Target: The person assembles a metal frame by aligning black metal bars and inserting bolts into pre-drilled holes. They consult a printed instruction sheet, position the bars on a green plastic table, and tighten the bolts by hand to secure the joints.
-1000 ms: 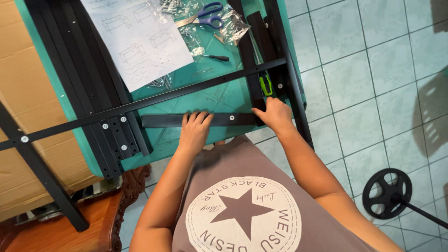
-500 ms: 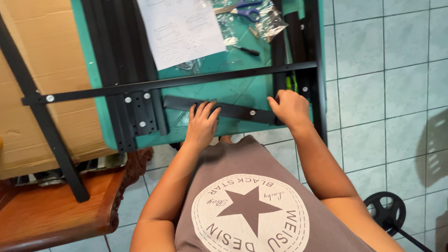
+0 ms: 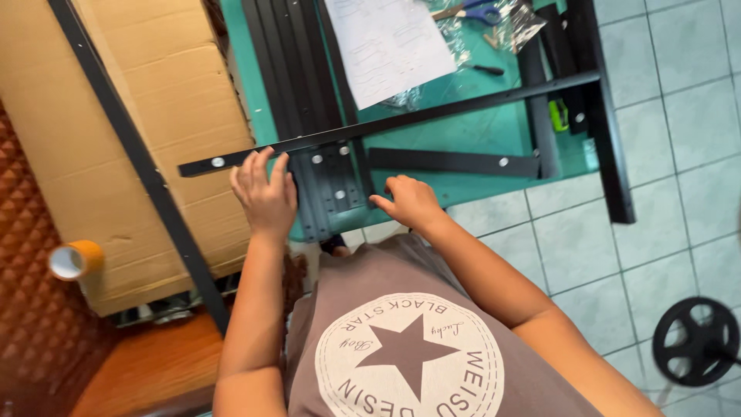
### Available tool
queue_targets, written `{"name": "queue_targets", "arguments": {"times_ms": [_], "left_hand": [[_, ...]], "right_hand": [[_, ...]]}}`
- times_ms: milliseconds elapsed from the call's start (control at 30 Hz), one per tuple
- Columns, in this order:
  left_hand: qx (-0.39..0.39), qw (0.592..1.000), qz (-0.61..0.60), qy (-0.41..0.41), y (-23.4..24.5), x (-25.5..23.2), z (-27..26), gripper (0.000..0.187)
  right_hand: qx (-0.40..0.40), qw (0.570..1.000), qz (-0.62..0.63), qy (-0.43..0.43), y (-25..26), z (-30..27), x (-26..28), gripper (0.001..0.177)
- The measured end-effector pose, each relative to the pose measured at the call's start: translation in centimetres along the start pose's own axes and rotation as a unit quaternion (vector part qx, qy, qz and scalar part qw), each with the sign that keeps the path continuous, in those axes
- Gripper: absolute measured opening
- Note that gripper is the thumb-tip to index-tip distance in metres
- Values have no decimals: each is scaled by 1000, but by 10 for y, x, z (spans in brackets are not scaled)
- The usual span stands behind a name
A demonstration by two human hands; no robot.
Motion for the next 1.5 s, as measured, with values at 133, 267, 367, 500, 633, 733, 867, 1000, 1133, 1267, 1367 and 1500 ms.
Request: {"name": "queue_targets", "arguments": {"times_ms": [133,267,367,500,633,733,867,1000,1133,1267,1367,1500], "left_hand": [[21,1000,15,16,2,42,8,45],[43,999,19,27,-5,67,10,50],[42,999,6,31,-9,79,6,52],[53,998,-11,27,-12,91,4,50],[59,998,-25,14,-9,95,10,46],[59,997,-37,16,-5,94,13,44],[50,996,-74,6,-1,78,21,43],[55,991,-122,-30,-5,40,32,45],[81,977,-187,-63,-11,-16,39,48],[104,962,-224,-117,-18,-74,41,48],[127,950,-250,-135,-26,-112,42,48],[152,943,-256,-150,-50,-162,46,48]], "right_hand": [[0,997,-72,-38,-29,-4,22,55],[-14,994,-86,-64,-37,-3,22,43],[-11,992,-101,-75,-40,0,22,41],[-5,987,-117,-109,-44,0,26,40],[-20,985,-120,-125,-41,-1,30,42],[-28,985,-129,-111,-40,-1,33,42],[0,983,-109,-149,-28,0,28,42],[-74,976,-43,-202,0,-4,4,39],[-165,953,15,-254,27,-25,-45,37],[-232,928,-9,-290,47,-64,-110,22],[-266,911,-29,-313,61,-86,-156,20],[-284,897,-22,-338,88,-95,-223,19]]}}
Point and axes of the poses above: each hand's wrist, its own z-axis towards the middle knuckle, its own y-axis out of the back of the hand, x = y × z, the point moved 2 cm from there along z, towards the middle knuckle, and after that the axes turned 12 degrees about -x, right-handed, at the moved point
